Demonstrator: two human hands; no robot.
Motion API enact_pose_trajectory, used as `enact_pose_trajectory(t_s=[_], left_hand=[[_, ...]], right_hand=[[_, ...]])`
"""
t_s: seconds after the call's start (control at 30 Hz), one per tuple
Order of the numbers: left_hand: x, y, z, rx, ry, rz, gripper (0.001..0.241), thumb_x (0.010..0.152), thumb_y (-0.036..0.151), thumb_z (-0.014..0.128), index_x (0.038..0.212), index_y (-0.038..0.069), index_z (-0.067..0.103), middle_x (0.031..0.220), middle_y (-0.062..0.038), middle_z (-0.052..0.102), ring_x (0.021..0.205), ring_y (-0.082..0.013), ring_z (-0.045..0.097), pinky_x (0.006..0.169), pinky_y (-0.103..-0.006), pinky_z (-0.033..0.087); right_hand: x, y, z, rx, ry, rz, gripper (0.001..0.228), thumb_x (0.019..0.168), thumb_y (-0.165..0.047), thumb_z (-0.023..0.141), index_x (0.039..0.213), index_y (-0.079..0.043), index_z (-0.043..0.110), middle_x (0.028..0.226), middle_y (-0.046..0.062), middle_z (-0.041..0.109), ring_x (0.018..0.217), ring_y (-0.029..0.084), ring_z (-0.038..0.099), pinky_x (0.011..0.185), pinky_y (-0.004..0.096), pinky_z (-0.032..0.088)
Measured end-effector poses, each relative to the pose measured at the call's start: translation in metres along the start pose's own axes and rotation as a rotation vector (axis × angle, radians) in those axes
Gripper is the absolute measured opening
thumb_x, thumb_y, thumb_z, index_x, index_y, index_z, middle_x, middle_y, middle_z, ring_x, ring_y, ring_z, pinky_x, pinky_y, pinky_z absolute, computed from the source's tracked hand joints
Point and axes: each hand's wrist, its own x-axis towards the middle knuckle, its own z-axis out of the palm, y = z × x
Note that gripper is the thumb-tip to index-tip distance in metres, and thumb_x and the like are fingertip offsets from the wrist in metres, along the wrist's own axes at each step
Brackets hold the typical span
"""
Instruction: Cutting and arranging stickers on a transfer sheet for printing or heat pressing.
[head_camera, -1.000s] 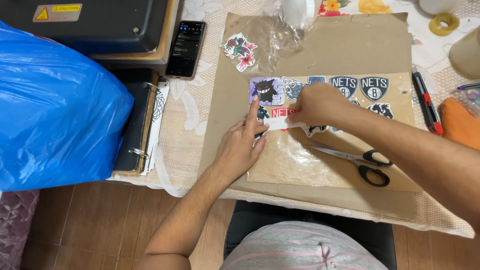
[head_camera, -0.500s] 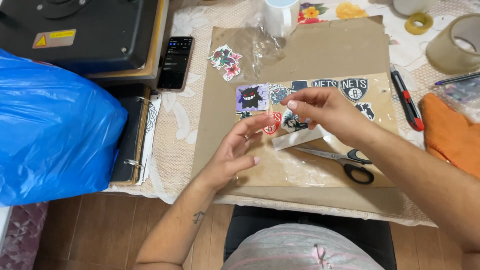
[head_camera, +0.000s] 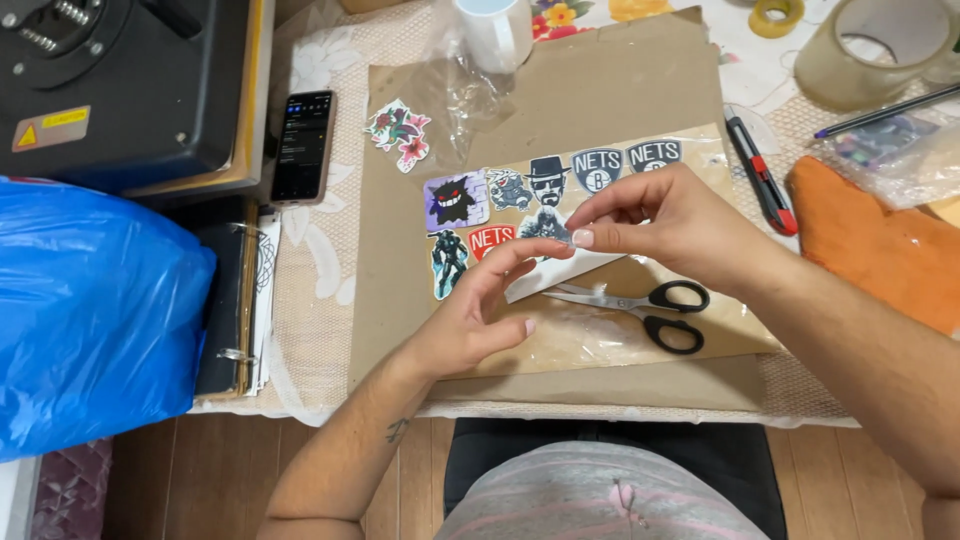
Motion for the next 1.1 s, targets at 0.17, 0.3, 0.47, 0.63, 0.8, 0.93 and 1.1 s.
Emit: enact_pose_trajectory(t_s=[0.17, 0.3, 0.47, 0.63, 0.8, 0.93, 1.1], left_hand=[[0.016, 0.001, 0.005, 0.137, -0.043, 0.0, 0.066, 0.075, -0.004, 0.06, 0.14, 0.006, 0.054, 0.143, -0.013, 0.055, 0.146, -0.0327, 0.037, 0.122, -0.0498, 0.025], [0.028, 0.008, 0.008, 0.299, -0.062, 0.027, 0.056, 0.076, -0.007, 0.057, 0.13, 0.007, 0.06, 0.137, -0.015, 0.057, 0.144, -0.0394, 0.041, 0.119, -0.0562, 0.03], [0.043, 0.005, 0.009, 0.399, -0.12, 0.07, 0.052, 0.077, -0.005, 0.055, 0.127, 0.009, 0.06, 0.137, -0.016, 0.056, 0.143, -0.0431, 0.04, 0.117, -0.0587, 0.031], [0.05, -0.007, 0.014, 0.437, -0.135, 0.079, 0.055, 0.08, -0.002, 0.049, 0.133, 0.013, 0.052, 0.141, -0.008, 0.053, 0.138, -0.0251, 0.048, 0.122, -0.0412, 0.034], [0.061, -0.028, 0.019, 0.803, 0.027, 0.085, 0.061, 0.096, 0.017, 0.058, 0.149, 0.002, 0.031, 0.135, -0.017, 0.058, 0.11, -0.0288, 0.06, 0.105, -0.0471, 0.042], [0.074, -0.065, 0.018, 1.047, -0.108, 0.245, 0.021, 0.093, 0.008, 0.059, 0.112, 0.006, 0.067, 0.113, -0.014, 0.073, 0.124, -0.0395, 0.06, 0.106, -0.0568, 0.042], [0.069, -0.089, 0.024, 1.191, -0.246, 0.176, 0.029, 0.099, 0.016, 0.056, 0.123, 0.008, 0.069, 0.121, -0.012, 0.071, 0.125, -0.0318, 0.061, 0.109, -0.0489, 0.037]], right_hand=[[-0.004, -0.005, -0.011, -0.068, -0.012, 0.009, 0.02, 0.077, -0.01, 0.085, 0.093, 0.001, 0.08, 0.06, 0.004, 0.06, 0.059, 0.007, 0.052, 0.048, 0.02, 0.045], [-0.006, 0.005, -0.028, -0.188, -0.042, 0.037, 0.015, 0.073, -0.009, 0.087, 0.086, -0.001, 0.082, 0.053, 0.003, 0.056, 0.052, 0.008, 0.049, 0.046, 0.022, 0.044], [-0.014, -0.003, -0.033, -0.277, 0.012, 0.047, 0.012, 0.074, -0.008, 0.085, 0.084, -0.002, 0.082, 0.053, 0.005, 0.056, 0.054, 0.012, 0.049, 0.051, 0.026, 0.046], [-0.028, 0.012, -0.033, -0.274, 0.16, 0.07, 0.008, 0.082, -0.016, 0.084, 0.081, -0.008, 0.082, 0.052, -0.002, 0.051, 0.053, 0.008, 0.037, 0.052, 0.024, 0.029], [-0.033, 0.03, -0.037, -0.042, 0.505, 0.377, 0.013, 0.089, -0.018, 0.075, 0.097, -0.007, 0.077, 0.089, 0.004, 0.075, 0.086, 0.011, 0.066, 0.087, 0.024, 0.048], [-0.026, 0.041, -0.034, -0.005, 0.517, 0.471, 0.012, 0.09, -0.02, 0.076, 0.097, -0.01, 0.078, 0.085, 0.003, 0.074, 0.081, 0.011, 0.062, 0.077, 0.022, 0.043], [-0.021, 0.075, -0.034, -0.042, 0.521, 0.425, 0.019, 0.081, -0.017, 0.081, 0.095, -0.004, 0.078, 0.069, 0.011, 0.07, 0.062, 0.013, 0.065, 0.053, 0.023, 0.05]])
